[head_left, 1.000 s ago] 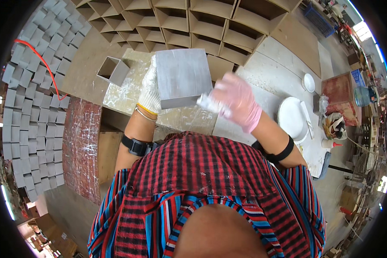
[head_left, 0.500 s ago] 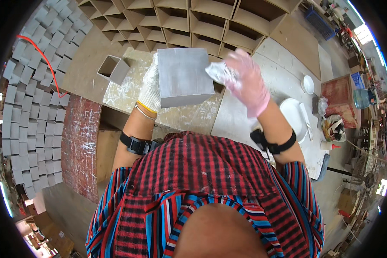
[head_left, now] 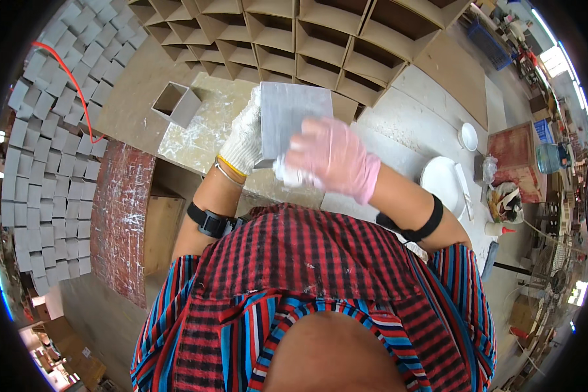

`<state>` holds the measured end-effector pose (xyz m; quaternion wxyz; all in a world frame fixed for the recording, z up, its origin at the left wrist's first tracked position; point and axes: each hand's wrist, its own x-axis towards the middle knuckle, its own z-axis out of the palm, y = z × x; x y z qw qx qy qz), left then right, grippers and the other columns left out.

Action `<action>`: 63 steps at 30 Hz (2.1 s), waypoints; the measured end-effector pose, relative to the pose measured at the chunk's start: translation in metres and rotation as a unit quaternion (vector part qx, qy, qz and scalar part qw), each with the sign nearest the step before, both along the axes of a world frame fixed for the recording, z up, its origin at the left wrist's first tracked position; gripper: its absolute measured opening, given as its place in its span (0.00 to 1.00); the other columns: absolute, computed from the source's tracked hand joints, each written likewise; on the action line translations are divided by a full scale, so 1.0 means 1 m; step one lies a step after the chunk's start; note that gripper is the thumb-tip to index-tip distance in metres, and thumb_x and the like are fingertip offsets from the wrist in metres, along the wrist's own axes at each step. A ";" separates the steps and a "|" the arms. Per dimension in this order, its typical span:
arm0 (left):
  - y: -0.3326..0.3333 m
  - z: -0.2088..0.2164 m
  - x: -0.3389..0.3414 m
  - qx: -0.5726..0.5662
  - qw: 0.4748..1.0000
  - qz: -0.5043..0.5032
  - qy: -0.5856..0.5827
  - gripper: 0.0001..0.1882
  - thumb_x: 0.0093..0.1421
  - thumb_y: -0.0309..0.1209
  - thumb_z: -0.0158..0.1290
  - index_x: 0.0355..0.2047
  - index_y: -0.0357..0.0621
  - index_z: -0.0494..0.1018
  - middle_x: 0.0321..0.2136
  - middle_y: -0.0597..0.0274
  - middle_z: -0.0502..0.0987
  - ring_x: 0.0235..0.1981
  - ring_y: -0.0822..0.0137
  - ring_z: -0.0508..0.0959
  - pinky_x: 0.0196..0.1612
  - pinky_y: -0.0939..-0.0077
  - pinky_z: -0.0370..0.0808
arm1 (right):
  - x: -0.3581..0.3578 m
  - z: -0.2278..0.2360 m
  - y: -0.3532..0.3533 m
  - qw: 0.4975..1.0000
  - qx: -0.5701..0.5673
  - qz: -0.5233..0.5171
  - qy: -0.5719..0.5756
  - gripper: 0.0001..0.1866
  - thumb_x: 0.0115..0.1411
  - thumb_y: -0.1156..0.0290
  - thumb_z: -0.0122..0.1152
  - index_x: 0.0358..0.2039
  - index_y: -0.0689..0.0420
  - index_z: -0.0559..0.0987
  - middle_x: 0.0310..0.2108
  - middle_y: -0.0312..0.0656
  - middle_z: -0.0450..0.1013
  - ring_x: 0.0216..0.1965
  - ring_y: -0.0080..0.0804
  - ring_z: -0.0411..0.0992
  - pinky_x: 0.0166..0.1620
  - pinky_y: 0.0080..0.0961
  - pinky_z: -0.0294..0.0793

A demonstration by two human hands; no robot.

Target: The recorder is applying a white substance, likely glue or sealant, to the inside and outside of small square wooden boxes using a cloth and then stacking them.

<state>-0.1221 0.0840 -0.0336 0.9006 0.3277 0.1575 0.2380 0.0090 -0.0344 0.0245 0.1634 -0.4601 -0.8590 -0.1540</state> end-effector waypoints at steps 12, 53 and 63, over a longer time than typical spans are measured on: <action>-0.008 -0.003 0.000 0.010 1.000 0.019 0.018 0.25 0.59 0.47 0.38 0.50 0.44 0.60 0.47 0.56 0.66 0.45 0.60 0.68 0.48 0.66 0.66 | 0.003 -0.009 0.026 0.988 0.120 -0.035 0.087 0.14 0.39 0.65 0.60 0.30 0.48 0.72 0.28 0.32 0.67 0.34 0.31 0.65 0.32 0.29 0.68; -0.033 -0.035 -0.035 0.112 0.984 0.126 0.056 0.25 0.61 0.47 0.34 0.49 0.40 0.61 0.46 0.57 0.67 0.44 0.64 0.69 0.45 0.71 0.69 | -0.002 -0.006 -0.006 0.995 0.030 -0.004 0.096 0.10 0.46 0.62 0.56 0.30 0.49 0.74 0.25 0.34 0.70 0.31 0.31 0.66 0.36 0.27 0.69; -0.058 -0.025 -0.048 -0.025 0.997 0.060 -0.038 0.24 0.59 0.44 0.38 0.49 0.40 0.62 0.46 0.56 0.67 0.46 0.61 0.68 0.47 0.69 0.67 | 0.081 -0.046 0.051 0.939 0.000 -0.175 0.297 0.15 0.49 0.67 0.51 0.38 0.57 0.73 0.33 0.50 0.71 0.37 0.43 0.69 0.39 0.31 0.68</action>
